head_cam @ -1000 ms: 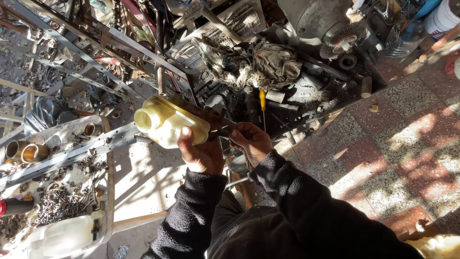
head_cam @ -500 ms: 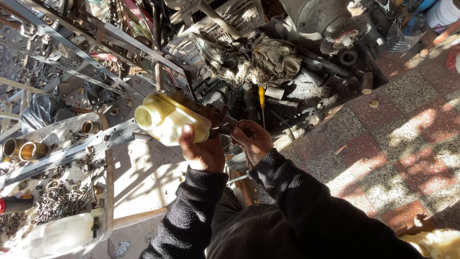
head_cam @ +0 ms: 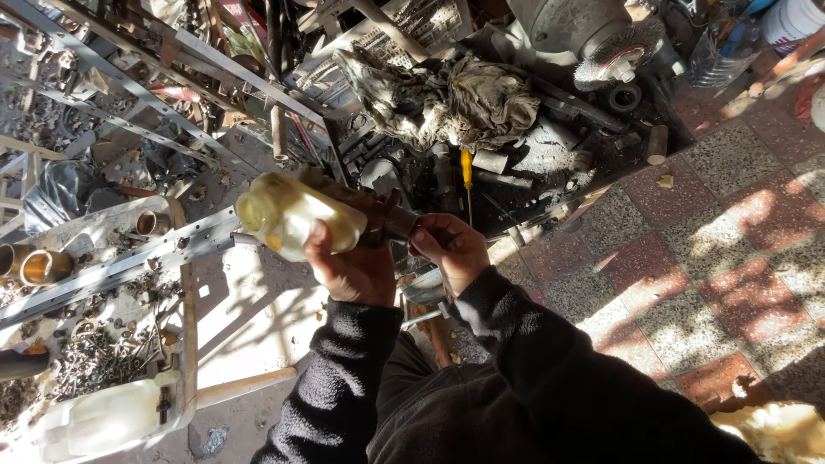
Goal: Disassembling and inspecting the internal piston and spring assembly of a vehicle's brake master cylinder.
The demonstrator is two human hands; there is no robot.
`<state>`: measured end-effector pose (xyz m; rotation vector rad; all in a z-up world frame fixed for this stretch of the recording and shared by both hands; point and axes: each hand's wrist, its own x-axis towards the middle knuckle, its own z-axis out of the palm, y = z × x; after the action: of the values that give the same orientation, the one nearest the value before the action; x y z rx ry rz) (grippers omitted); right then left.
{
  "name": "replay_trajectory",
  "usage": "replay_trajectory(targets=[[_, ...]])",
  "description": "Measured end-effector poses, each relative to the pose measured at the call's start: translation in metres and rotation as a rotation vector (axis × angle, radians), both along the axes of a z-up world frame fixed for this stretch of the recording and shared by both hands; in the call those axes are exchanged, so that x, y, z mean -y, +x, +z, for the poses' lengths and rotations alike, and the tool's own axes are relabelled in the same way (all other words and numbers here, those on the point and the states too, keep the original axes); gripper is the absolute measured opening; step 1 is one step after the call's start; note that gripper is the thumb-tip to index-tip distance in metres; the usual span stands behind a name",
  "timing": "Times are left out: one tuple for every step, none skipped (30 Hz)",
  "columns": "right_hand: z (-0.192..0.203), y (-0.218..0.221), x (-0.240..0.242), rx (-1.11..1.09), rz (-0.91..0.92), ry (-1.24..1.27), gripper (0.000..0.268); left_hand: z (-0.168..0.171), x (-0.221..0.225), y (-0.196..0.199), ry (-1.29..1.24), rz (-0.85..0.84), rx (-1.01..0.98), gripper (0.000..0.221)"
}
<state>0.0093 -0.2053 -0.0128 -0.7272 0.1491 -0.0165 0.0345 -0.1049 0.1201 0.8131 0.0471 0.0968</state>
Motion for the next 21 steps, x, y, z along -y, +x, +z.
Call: replay_trajectory(targets=[[0.005,-0.002,0.002,-0.002,0.001,0.0,0.021,0.0,-0.002,0.0,0.0,0.001,-0.002,0.064],[0.01,-0.004,0.004,0.05,-0.024,-0.103,0.021,0.001,-0.003,0.0,-0.011,-0.018,-0.047,0.063],[0.014,-0.006,0.004,0.103,-0.047,-0.203,0.022,0.001,-0.007,-0.001,-0.019,-0.034,-0.09,0.062],[0.014,-0.007,0.003,0.101,-0.044,-0.201,0.022,0.002,-0.008,-0.002,-0.018,-0.031,-0.093,0.062],[0.013,-0.008,0.004,0.151,-0.069,-0.267,0.021,0.003,-0.008,-0.003,-0.031,-0.044,-0.081,0.063],[0.013,-0.009,0.004,0.201,-0.094,-0.333,0.02,0.003,-0.007,-0.003,-0.045,-0.057,-0.07,0.064],[0.025,-0.012,0.007,0.2,-0.094,-0.333,0.02,0.006,-0.006,-0.004,-0.045,-0.057,-0.07,0.064],[0.037,-0.015,0.009,0.167,-0.074,-0.421,0.018,0.01,-0.004,-0.006,-0.04,-0.052,-0.07,0.063],[0.049,-0.017,0.012,0.136,-0.057,-0.509,0.016,0.013,-0.002,-0.005,-0.034,-0.048,-0.066,0.063],[0.048,-0.017,0.011,0.138,-0.059,-0.51,0.016,0.013,-0.003,-0.005,-0.035,-0.05,-0.064,0.063],[0.047,-0.019,0.01,0.112,-0.078,-0.6,0.016,0.012,-0.003,-0.005,-0.056,-0.04,-0.068,0.062],[0.046,-0.02,0.008,0.087,-0.096,-0.691,0.015,0.011,-0.003,-0.006,-0.077,-0.03,-0.073,0.061],[0.05,-0.02,0.009,0.089,-0.096,-0.692,0.015,0.01,-0.004,-0.005,-0.078,-0.03,-0.071,0.061],[0.053,-0.019,0.009,0.112,-0.146,-0.765,0.016,0.009,-0.005,-0.005,-0.083,-0.05,-0.048,0.06],[0.056,-0.018,0.009,0.136,-0.198,-0.839,0.016,0.008,-0.005,-0.005,-0.087,-0.07,-0.025,0.06],[0.065,-0.017,0.011,0.138,-0.199,-0.839,0.016,0.007,-0.006,-0.004,-0.088,-0.07,-0.022,0.06],[0.073,-0.018,0.013,0.12,-0.205,-0.891,0.017,0.006,-0.006,-0.004,-0.084,-0.072,-0.017,0.059],[0.081,-0.018,0.015,0.101,-0.211,-0.942,0.017,0.005,-0.007,-0.005,-0.079,-0.074,-0.012,0.059],[0.065,-0.015,0.009,0.1,-0.214,-0.943,0.017,0.006,-0.005,-0.004,-0.08,-0.076,-0.012,0.059],[0.049,-0.013,0.003,0.126,-0.244,-0.922,0.017,0.008,-0.004,-0.004,-0.065,-0.049,-0.013,0.058],[0.033,-0.011,-0.003,0.152,-0.271,-0.899,0.017,0.009,-0.003,-0.004,-0.049,-0.018,-0.014,0.058]])
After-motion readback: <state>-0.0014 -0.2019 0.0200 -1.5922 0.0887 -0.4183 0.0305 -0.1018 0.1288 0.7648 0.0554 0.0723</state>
